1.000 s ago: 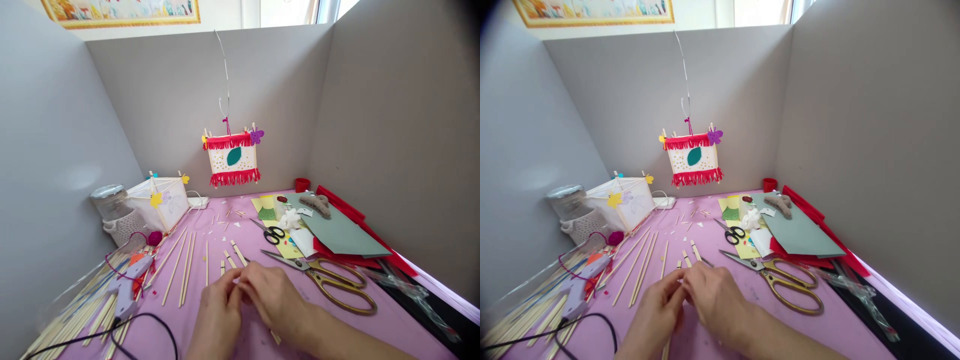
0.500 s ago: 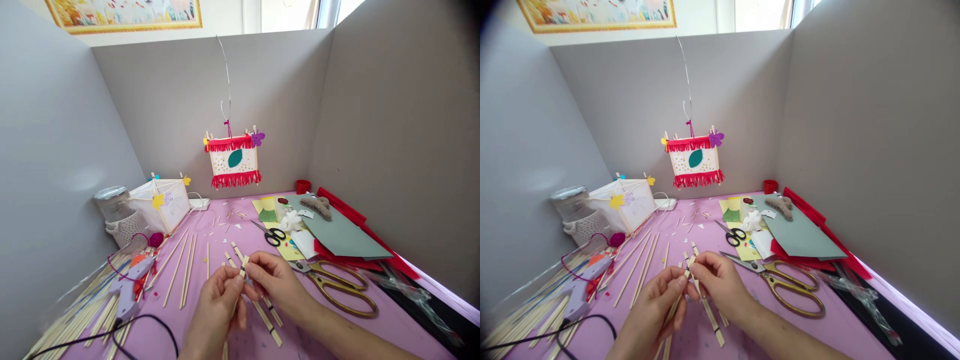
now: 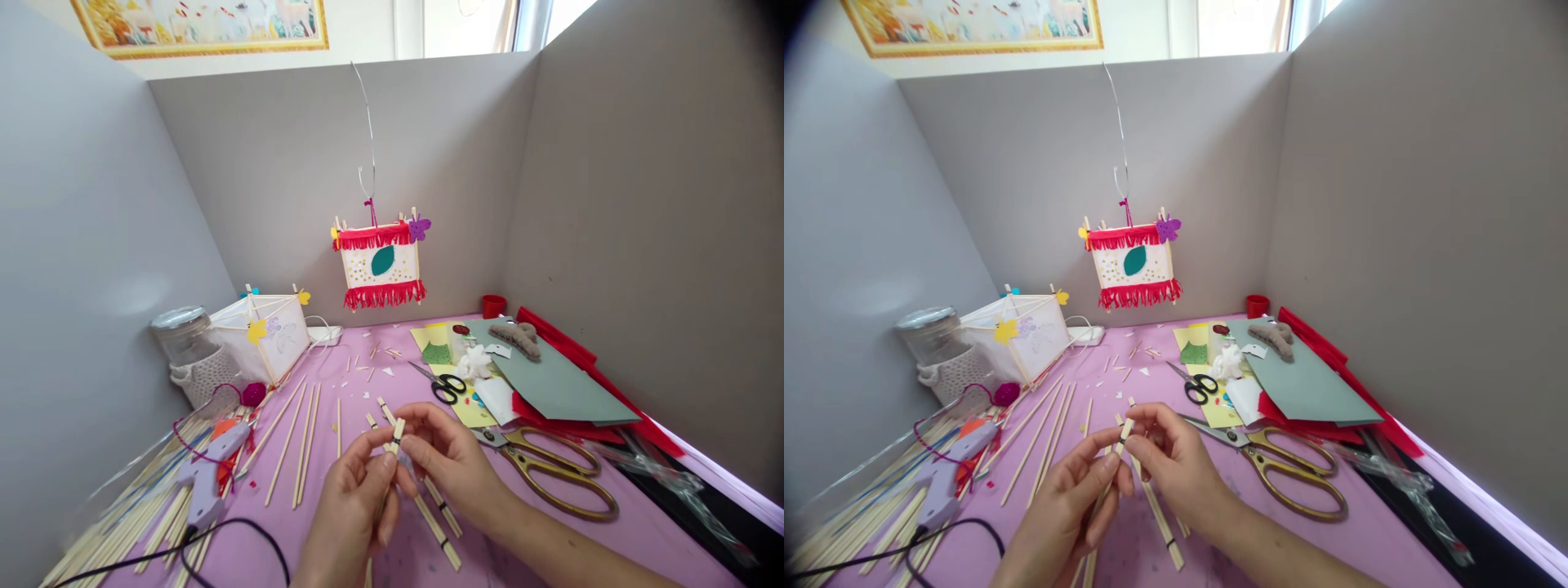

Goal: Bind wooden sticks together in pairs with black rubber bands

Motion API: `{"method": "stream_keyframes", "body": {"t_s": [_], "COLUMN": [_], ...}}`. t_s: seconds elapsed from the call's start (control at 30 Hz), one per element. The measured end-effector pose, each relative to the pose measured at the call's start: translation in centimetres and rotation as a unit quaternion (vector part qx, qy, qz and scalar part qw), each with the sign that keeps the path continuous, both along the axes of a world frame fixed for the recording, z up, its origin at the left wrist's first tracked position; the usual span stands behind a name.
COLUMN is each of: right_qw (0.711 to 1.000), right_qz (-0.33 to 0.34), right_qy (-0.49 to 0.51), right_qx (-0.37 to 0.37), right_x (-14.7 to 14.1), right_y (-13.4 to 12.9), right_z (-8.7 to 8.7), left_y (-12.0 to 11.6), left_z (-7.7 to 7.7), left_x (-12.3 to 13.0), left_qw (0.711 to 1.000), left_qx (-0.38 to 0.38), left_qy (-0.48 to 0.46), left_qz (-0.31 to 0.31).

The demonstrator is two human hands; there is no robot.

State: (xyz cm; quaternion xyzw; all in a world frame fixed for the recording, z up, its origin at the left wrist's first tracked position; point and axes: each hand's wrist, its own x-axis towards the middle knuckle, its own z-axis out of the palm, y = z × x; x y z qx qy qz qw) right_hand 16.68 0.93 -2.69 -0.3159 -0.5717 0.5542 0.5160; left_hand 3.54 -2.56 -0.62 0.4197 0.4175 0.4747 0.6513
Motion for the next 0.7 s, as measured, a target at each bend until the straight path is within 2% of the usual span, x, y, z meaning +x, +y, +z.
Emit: {"method": "stream_keyframes", "body": {"t_s": [0.13,0.27,0.37,0.47,0.6,0.7], "right_qw": [0.996,0.993,0.995,0.997,0.996,0.993], "right_qz": [0.072,0.103,0.087,0.043,-0.027,-0.043], "right_qy": [0.029,0.028,0.017,0.014,0.051,0.054], "right_qx": [-0.051,-0.048,-0.048,-0.059,-0.068,-0.095], "right_x": [-0.2,-0.2,-0.1,0.3,1.4,2.1], "right_y": [-0.3,-0.5,-0.4,0.1,1.4,2.3], "right_z": [0.9,1.1,0.8,0.8,0.9,0.6], "left_y": [-0.1,0.0,0.2,0.4,0.6,0.7], "left_z": [0.0,0.0,0.0,0.1,0.3,0.2], "left_x": [0.2,0.2,0.2,-0.2,-1.4,-2.2], "left_qw": [1.000,0.999,0.997,0.993,0.977,0.949], "left_qx": [0.009,0.012,0.004,0.001,0.024,0.028], "left_qy": [0.025,0.045,0.072,0.119,0.209,0.295], "left_qz": [0.002,0.008,0.013,-0.002,-0.046,-0.109]}}
